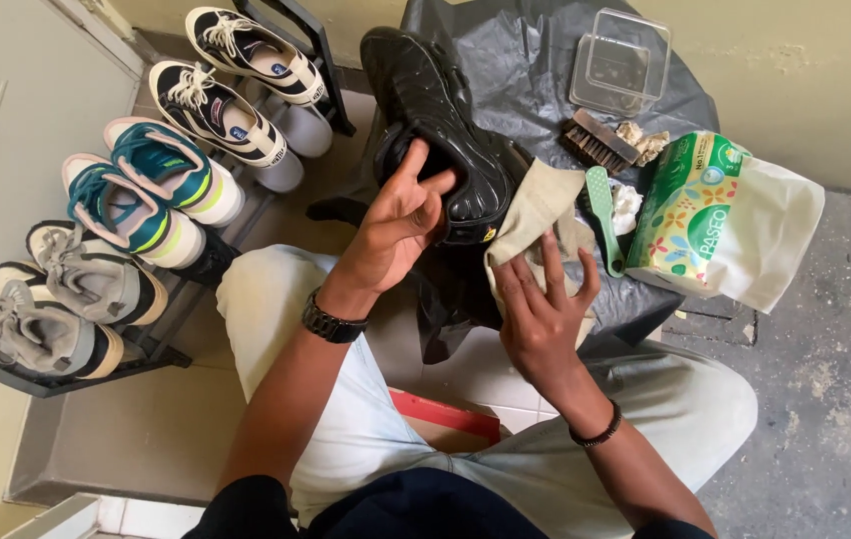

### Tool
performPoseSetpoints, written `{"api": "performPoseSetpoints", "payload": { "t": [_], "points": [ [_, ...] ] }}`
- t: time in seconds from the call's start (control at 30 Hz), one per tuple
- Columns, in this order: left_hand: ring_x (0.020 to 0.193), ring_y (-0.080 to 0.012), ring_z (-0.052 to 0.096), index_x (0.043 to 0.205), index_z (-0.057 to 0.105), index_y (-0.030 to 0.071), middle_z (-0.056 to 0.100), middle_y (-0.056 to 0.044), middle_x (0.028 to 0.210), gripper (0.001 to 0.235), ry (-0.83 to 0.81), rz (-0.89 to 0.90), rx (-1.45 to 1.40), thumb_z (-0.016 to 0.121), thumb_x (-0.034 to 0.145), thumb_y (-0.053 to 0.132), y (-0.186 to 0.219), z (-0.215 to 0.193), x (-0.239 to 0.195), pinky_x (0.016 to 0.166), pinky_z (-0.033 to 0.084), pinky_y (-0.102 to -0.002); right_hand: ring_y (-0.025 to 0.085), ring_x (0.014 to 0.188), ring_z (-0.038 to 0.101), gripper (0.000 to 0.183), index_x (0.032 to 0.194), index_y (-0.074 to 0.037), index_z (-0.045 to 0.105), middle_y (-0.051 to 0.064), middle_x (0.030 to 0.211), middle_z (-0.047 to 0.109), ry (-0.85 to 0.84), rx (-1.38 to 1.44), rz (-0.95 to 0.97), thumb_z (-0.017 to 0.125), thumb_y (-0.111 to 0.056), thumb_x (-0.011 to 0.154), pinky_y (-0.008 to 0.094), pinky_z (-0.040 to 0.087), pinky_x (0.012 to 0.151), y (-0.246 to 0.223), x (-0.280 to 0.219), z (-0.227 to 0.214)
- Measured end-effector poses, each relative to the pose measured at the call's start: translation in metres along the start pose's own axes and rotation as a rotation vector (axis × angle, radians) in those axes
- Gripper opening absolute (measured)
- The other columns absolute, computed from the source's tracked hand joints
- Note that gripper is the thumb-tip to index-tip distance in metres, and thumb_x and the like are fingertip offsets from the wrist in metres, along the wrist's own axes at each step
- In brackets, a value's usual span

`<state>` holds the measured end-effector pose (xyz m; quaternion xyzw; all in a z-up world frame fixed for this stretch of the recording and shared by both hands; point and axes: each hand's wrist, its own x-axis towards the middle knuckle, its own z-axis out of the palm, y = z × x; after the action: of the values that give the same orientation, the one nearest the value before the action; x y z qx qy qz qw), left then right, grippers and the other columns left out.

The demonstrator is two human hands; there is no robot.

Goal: The person wipes the exterior of a black sneaker with a cloth, focusing on the toe box, sides, and heel. The person rotates the shoe to access different areas and continues wiping until the end of the clip.

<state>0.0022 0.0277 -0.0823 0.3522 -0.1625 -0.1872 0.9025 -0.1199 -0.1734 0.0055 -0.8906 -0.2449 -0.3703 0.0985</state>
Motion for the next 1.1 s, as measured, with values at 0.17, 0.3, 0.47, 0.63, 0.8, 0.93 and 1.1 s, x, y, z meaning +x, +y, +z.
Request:
{"api": "performPoseSetpoints", "payload": {
  "t": [0.17,0.3,0.47,0.63,0.8,0.93,1.1],
  "points": [
    [0.123,-0.029,0.066,0.166,0.0,0.017,0.049,-0.026,0.152,0.103,-0.03,0.034,0.0,0.069,0.091,0.007,0.057,0.056,0.001,0.093,0.059,-0.029,0.047,0.132,0.06,0.028,0.113,-0.004,0.076,0.016,0.107,0.078,0.091,-0.052,-0.01,0.049,-0.001,0.106,0.067,0.032,0.107,0.024,0.01,-0.016],
    [0.1,-0.0203,0.075,0.167,0.002,0.017,0.059,-0.012,0.129,0.108,0.008,0.062,0.001,0.071,0.088,-0.007,0.098,0.094,-0.002,0.088,0.059,-0.028,0.043,0.125,0.064,0.034,0.122,0.001,0.068,0.016,0.124,0.07,0.114,0.322,0.244,0.045,0.011,0.099,0.057,0.038,0.109,0.054,-0.005,-0.022],
    [0.118,-0.0239,0.068,0.161,0.019,0.006,0.061,-0.019,0.133,0.092,0.039,0.091,0.033,0.069,0.086,-0.009,0.132,0.134,-0.004,0.098,0.058,-0.033,0.03,0.116,0.058,0.041,0.138,-0.005,0.065,0.022,0.121,0.069,0.135,0.655,0.691,0.053,0.008,0.101,0.051,0.046,0.097,0.081,-0.021,-0.027],
    [0.114,-0.0197,0.066,0.156,0.024,0.001,0.063,-0.018,0.126,0.081,0.062,0.086,0.039,0.069,0.089,-0.008,0.136,0.158,-0.005,0.1,0.057,-0.035,0.012,0.103,0.051,0.028,0.136,-0.008,0.065,0.008,0.115,0.066,0.165,0.888,0.815,0.052,-0.012,0.111,0.036,0.048,0.093,0.091,-0.014,-0.039],
    [0.106,-0.0235,0.068,0.137,0.049,-0.01,0.064,-0.016,0.107,0.051,0.211,0.036,0.065,0.071,0.093,0.004,0.155,0.199,0.002,0.104,0.056,-0.044,0.007,0.084,0.056,0.022,0.127,-0.004,0.064,0.003,0.089,0.063,0.204,1.11,0.862,0.051,-0.01,0.111,0.026,0.051,0.083,0.095,-0.014,-0.046],
    [0.101,-0.0235,0.07,0.127,0.054,-0.015,0.064,-0.016,0.101,0.047,0.277,0.011,0.159,0.075,0.091,0.006,0.156,0.199,0.013,0.099,0.058,-0.045,0.005,0.085,0.05,0.021,0.126,-0.006,0.066,0.001,0.089,0.063,0.195,1.069,0.828,0.054,-0.015,0.111,0.025,0.048,0.083,0.084,-0.003,-0.062],
    [0.091,-0.0233,0.075,0.101,0.068,-0.009,0.071,-0.016,0.09,0.024,0.314,-0.077,0.255,0.076,0.089,0.01,0.152,0.211,0.027,0.086,0.063,-0.046,0.007,0.086,0.055,0.028,0.131,-0.011,0.039,0.008,0.105,0.069,0.257,1.153,0.814,0.057,-0.01,0.109,0.031,0.048,0.092,0.084,-0.008,-0.065]
  ]
}}
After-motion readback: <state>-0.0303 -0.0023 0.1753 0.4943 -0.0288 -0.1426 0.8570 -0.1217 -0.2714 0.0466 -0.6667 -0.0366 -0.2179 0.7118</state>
